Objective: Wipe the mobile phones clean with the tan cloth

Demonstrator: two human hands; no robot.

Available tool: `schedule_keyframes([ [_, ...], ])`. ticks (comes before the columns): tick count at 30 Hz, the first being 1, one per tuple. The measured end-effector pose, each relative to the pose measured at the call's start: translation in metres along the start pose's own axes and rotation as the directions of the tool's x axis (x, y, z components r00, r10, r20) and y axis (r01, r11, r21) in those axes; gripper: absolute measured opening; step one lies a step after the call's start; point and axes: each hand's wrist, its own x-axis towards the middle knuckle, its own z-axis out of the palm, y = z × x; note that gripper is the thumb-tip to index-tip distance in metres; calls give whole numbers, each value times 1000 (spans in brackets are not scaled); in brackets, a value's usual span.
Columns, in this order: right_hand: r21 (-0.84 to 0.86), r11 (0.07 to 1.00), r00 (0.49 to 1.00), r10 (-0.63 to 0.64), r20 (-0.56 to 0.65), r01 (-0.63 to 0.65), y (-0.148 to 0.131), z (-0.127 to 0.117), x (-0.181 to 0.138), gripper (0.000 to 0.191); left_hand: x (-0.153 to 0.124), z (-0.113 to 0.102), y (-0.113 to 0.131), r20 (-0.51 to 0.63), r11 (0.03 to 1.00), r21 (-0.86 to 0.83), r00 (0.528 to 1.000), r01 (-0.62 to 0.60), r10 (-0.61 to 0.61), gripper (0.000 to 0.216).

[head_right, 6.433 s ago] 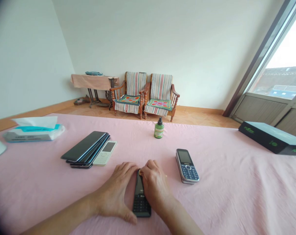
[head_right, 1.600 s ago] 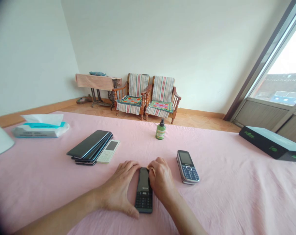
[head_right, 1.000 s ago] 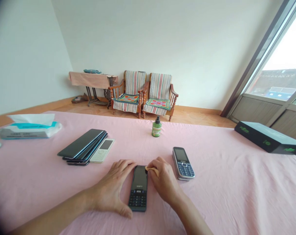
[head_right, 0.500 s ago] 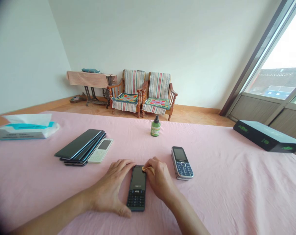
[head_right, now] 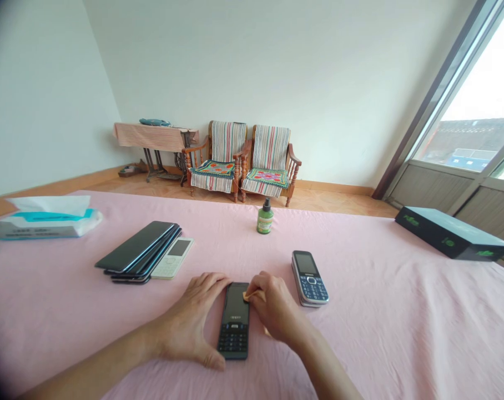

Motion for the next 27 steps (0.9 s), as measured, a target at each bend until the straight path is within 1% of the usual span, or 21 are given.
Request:
schedule_keyframes([
  [2, 33, 999, 996, -3, 85, 0, -1, -3, -3, 21, 0, 0, 0, -4, 1000, -1, 1000, -4, 4, 98],
  [3, 39, 999, 996, -5, 91, 2, -1, -3, -3, 21, 0, 0, 0, -6, 1000, 0, 1000, -5, 5, 98],
  [4, 33, 999, 998, -7, 67, 5, -1, -2, -2, 21, 0, -1, 0, -7, 1000, 2, 1000, -3, 3, 98],
  [7, -14, 1000, 996, -8, -85, 7, 2, 4, 4, 20, 0, -2, 2, 7, 1000, 8, 1000, 5, -5, 98],
  [8, -26, 1000, 993, -8, -121, 5, 3, 6, 6, 20, 0, -3, 2, 12, 1000, 8, 1000, 4, -5, 99],
  [9, -30, 1000, 991, -9, -130, 5, 4, 7, 7, 20, 0, -3, 3, 15, 1000, 8, 1000, 4, -4, 99],
  [10, -24, 1000, 994, -11, -112, 8, 4, 7, 7, 20, -1, -3, 3, 14, 1000, 6, 1000, 4, -5, 99],
  [14, 10, 1000, 1000, -3, 22, 3, 1, 2, 0, 21, -1, -2, 2, 13, 1000, 2, 1000, 10, -10, 102],
  [18, -2, 1000, 1000, 15, 15, -15, -3, -1, -5, 23, -2, -1, 1, 34, 999, 10, 998, 43, -44, 114],
  [21, -2, 1000, 1000, 16, 3, -16, -3, 1, -6, 22, -5, -2, 3, 14, 999, -13, 999, 41, -41, 118],
  [24, -3, 1000, 1000, 23, -9, -23, -2, 2, -7, 22, -13, -2, 11, -32, 998, -59, 999, 31, -33, 107],
  [27, -29, 1000, 1000, 5, -26, -5, -1, 4, -7, 20, -26, 3, 19, -76, 996, -91, 997, 19, -26, 81],
])
